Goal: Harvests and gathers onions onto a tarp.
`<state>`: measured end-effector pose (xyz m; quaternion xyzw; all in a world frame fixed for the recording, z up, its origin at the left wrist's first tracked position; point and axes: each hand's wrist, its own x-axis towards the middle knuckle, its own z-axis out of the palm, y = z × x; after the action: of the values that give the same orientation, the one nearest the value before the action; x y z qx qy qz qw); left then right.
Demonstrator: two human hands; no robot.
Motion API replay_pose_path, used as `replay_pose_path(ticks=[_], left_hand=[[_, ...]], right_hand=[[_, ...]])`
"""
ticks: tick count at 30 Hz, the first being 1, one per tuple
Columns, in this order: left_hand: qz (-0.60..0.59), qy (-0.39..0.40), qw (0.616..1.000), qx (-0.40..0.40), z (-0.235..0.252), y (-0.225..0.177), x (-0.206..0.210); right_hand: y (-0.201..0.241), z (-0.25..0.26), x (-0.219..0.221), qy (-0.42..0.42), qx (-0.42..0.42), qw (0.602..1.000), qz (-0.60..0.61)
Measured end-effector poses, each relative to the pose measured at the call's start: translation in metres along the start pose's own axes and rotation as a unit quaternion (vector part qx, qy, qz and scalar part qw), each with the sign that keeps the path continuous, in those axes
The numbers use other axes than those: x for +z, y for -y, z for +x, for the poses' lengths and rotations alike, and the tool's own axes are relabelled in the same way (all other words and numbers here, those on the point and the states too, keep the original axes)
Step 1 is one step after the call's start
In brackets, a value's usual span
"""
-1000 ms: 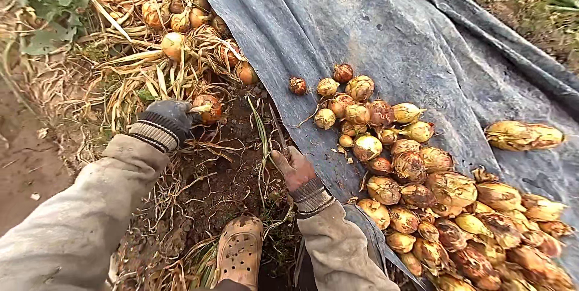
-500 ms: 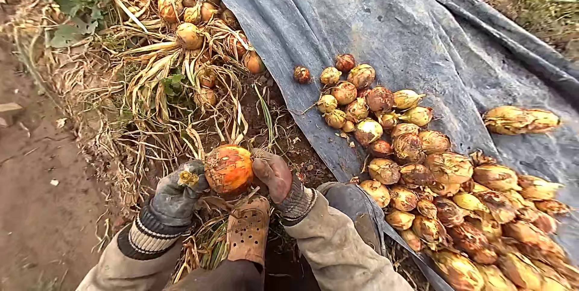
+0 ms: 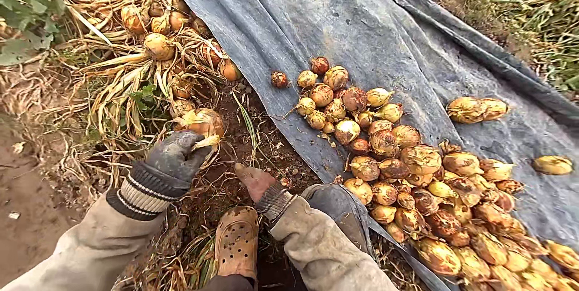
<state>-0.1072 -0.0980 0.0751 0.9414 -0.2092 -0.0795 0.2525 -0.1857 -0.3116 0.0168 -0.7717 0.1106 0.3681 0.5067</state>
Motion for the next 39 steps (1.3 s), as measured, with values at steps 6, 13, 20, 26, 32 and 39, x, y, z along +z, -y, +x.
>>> replay_pose_path(ticks=[6,13,20,26,32,39], left_hand=[[0.083,0.182,0.979,0.048,0.067,-0.048,0.027],[0.216,0.328,0.917,-0.063,0.06,0.03,0.011],[0.002,0.587,0.805,-0.087,-0.021,0.012,-0.016],[0.224,0.147,0.962,-0.055,0.108,0.075,0.03],[0.312,0.11,0.934,-0.135,0.121,0.118,0.024],[0.282,0.152,0.921,-0.22,0.087,0.073,-0.025]], right_hand=[[-0.004,0.005,-0.035,-0.106,0.007,0.927,0.36],[0.003,0.02,-0.148,-0.366,-0.18,0.893,0.189],[-0.022,0.098,-0.143,-0.243,0.079,0.934,-0.249],[-0.03,0.105,-0.133,-0.225,0.088,0.924,-0.297],[0.003,0.021,-0.057,-0.107,-0.061,0.992,-0.027],[0.037,-0.019,0.033,0.089,-0.126,0.988,0.022]])
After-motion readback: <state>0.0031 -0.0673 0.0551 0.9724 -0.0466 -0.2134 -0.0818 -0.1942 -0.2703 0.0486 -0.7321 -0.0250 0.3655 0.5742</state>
